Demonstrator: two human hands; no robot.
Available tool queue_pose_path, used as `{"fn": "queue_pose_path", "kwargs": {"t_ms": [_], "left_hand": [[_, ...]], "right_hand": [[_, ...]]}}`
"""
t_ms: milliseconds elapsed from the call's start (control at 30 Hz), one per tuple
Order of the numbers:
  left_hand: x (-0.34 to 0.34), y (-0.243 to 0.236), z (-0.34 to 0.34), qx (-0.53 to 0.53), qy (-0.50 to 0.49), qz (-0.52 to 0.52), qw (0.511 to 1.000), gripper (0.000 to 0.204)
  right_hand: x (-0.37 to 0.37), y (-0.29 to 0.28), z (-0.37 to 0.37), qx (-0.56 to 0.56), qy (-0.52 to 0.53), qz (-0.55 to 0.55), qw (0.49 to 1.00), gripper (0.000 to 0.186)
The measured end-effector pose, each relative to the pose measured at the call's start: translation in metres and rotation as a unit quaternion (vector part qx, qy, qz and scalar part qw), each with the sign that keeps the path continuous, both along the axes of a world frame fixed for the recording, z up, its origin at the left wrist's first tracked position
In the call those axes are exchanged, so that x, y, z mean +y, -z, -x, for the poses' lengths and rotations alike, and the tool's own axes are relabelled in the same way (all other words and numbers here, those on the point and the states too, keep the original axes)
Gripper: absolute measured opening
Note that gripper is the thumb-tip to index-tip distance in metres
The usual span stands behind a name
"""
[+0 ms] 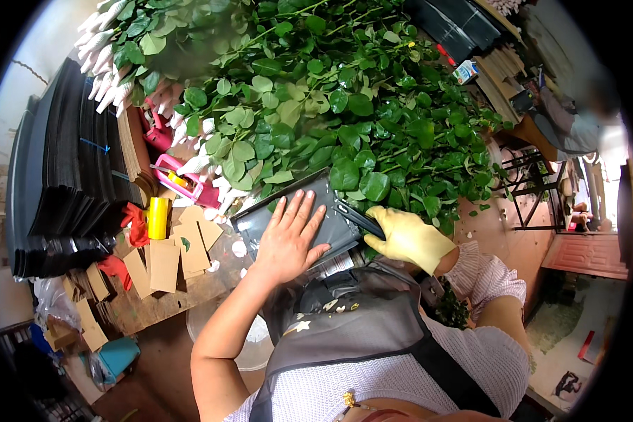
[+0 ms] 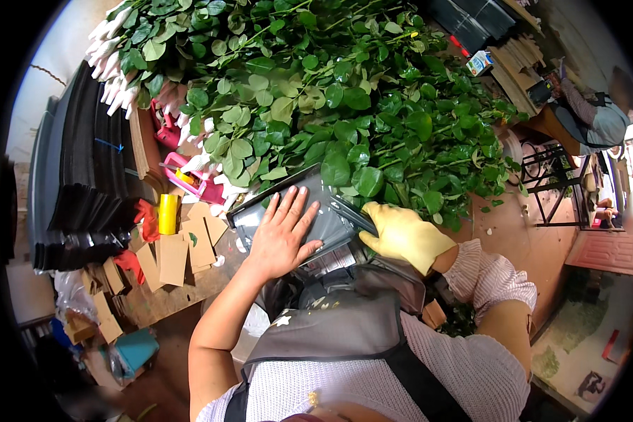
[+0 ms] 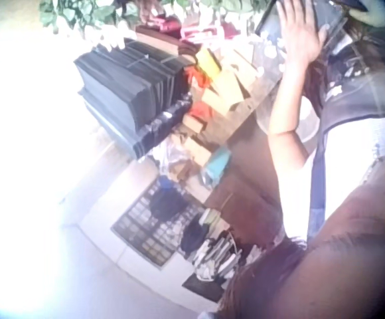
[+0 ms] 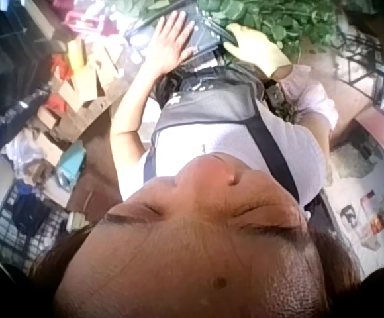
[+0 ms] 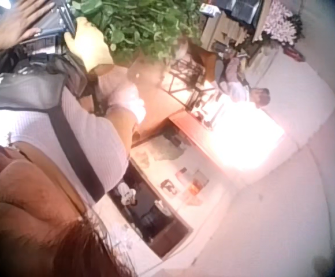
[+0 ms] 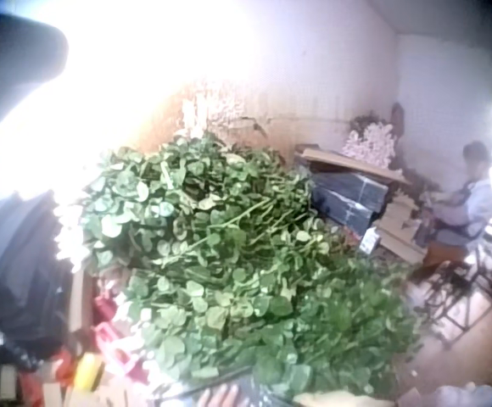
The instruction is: The person arranges white flowers and green leaves into a black rectangular container. They use a stapler to secure the arrangement and handle various floral materials on a cluttered table.
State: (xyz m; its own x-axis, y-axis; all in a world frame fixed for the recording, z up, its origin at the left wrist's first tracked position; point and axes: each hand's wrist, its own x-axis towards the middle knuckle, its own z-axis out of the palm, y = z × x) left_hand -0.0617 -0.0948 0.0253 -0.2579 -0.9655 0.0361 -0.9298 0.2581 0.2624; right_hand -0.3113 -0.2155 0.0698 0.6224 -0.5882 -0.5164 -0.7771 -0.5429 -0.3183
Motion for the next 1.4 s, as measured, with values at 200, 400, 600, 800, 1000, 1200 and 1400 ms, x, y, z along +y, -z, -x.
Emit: {"fn": "queue_pose_path", "kwargs": {"t_ms": [200,400,600,800,1000,1200,1400], "left_hand": [[0.005,0.002,0.000,0.088,-0.009,0.007,0.996,0.069],[0.065,-0.024,0.060,0.701,-0.100,-0.145,0.691,0.116],[0.096,-0.032,0.061,0.823,-0.272,0.091,0.491,0.057],[0.151,-0.016,0.015,0.780,-0.377,0.118,0.486,0.053],[0.212,0.036,-0.004,0.197,-0.570,0.003,0.798,0.065],[0.224,0.051,-0.004,-0.003,-0.473,-0.005,0.881,0.053],[0.207,0.051,-0.013,-0.040,-0.352,0.104,0.929,0.044]], "right_hand": [[-0.011,-0.035,0.005,-0.008,-0.007,-0.005,1.000,0.051],[0.029,-0.072,-0.006,-0.262,0.058,0.043,0.962,0.072],[0.046,-0.058,-0.077,-0.525,-0.078,-0.073,0.844,0.039],[0.027,-0.012,-0.113,-0.423,-0.288,0.099,0.854,0.044],[-0.015,0.009,-0.033,-0.217,-0.135,0.304,0.918,0.046],[0.015,-0.054,-0.031,-0.241,-0.069,0.301,0.920,0.044],[0.047,-0.061,-0.065,-0.300,-0.081,0.214,0.926,0.048]]}}
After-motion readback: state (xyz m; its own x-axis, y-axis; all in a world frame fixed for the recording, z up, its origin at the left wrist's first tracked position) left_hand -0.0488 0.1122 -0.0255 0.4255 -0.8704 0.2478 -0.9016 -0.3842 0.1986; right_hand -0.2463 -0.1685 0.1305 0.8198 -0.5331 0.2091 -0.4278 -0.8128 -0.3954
